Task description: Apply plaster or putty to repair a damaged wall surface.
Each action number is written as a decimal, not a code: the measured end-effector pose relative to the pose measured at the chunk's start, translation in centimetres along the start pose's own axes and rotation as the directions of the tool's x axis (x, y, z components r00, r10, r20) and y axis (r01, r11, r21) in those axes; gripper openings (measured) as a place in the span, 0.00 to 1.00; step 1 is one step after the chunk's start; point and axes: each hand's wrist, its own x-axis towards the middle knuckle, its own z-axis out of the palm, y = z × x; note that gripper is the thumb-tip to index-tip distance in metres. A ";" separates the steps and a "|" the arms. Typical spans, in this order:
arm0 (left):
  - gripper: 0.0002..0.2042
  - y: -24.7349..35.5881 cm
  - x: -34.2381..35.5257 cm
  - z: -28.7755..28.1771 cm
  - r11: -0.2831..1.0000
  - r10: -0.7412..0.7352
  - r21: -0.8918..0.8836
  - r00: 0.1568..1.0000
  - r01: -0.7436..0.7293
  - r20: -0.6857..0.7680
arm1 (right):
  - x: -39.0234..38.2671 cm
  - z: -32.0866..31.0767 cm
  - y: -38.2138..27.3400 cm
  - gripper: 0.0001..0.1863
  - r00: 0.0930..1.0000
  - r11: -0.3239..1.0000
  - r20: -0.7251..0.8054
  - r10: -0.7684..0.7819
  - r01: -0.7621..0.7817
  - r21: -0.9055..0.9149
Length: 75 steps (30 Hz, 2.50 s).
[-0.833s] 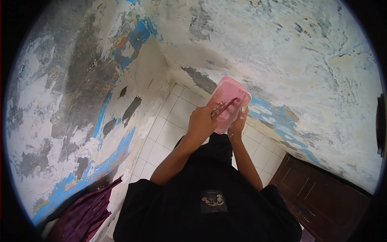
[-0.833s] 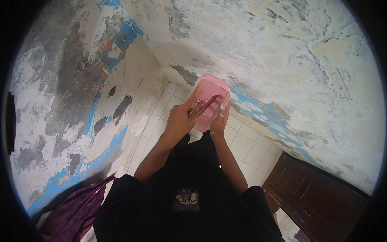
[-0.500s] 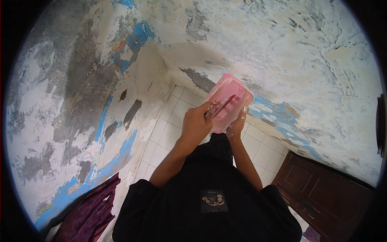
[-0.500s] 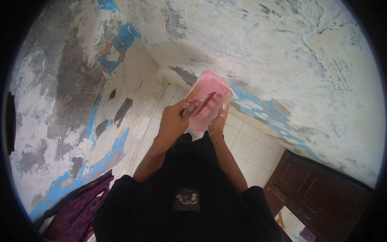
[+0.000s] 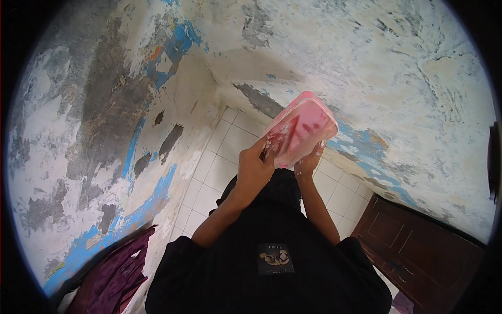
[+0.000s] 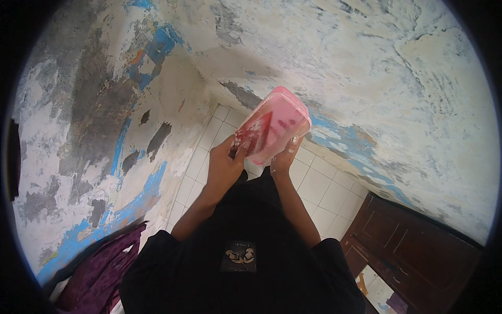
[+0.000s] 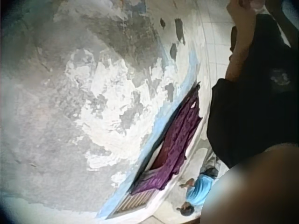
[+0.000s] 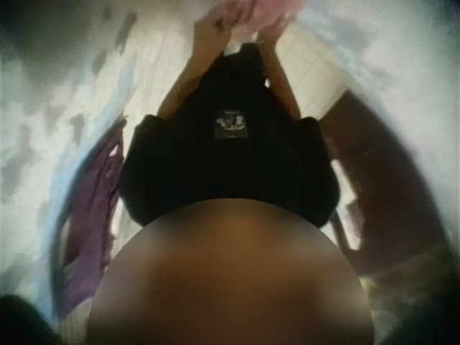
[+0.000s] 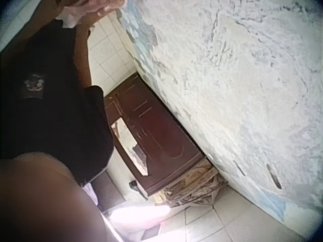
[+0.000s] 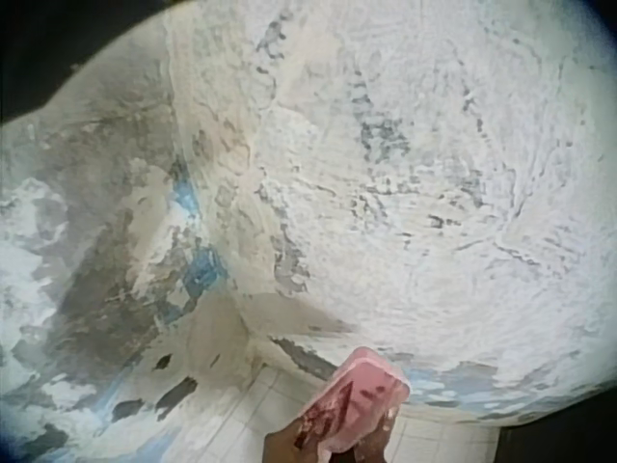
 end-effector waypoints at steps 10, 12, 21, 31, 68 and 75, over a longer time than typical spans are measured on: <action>0.11 1.1 -2.4 0.5 0.998 -0.062 0.026 0.998 0.063 -0.027 | -1.4 1.1 0.5 0.53 0.968 0.951 0.037 -0.249 0.252 -0.179; 0.10 1.3 -2.5 0.5 0.996 -0.090 -0.010 0.996 0.089 -0.030 | -1.6 1.8 -0.1 0.55 0.956 0.939 0.050 -0.288 0.292 -0.182; 0.08 1.4 -2.9 0.6 0.965 -0.175 -0.195 0.985 0.173 0.011 | -1.5 3.6 -2.0 0.60 0.947 0.920 0.059 -0.317 0.322 -0.223; 0.09 1.9 -3.4 0.7 0.924 -0.169 -0.356 0.984 0.140 -0.050 | -1.4 -2.1 2.3 0.53 0.973 0.972 0.096 -0.208 0.217 -0.090; 0.10 -5.0 1.4 17.5 0.519 -0.573 -0.824 0.808 0.229 -0.136 | -0.6 -20.2 -7.8 0.38 0.924 0.776 -0.200 -0.327 0.142 -0.614; 0.11 -4.9 6.7 25.3 0.585 -0.582 -0.810 0.711 0.029 -0.394 | -0.4 -24.6 -10.4 0.40 0.955 0.686 -0.161 -0.249 0.057 -0.725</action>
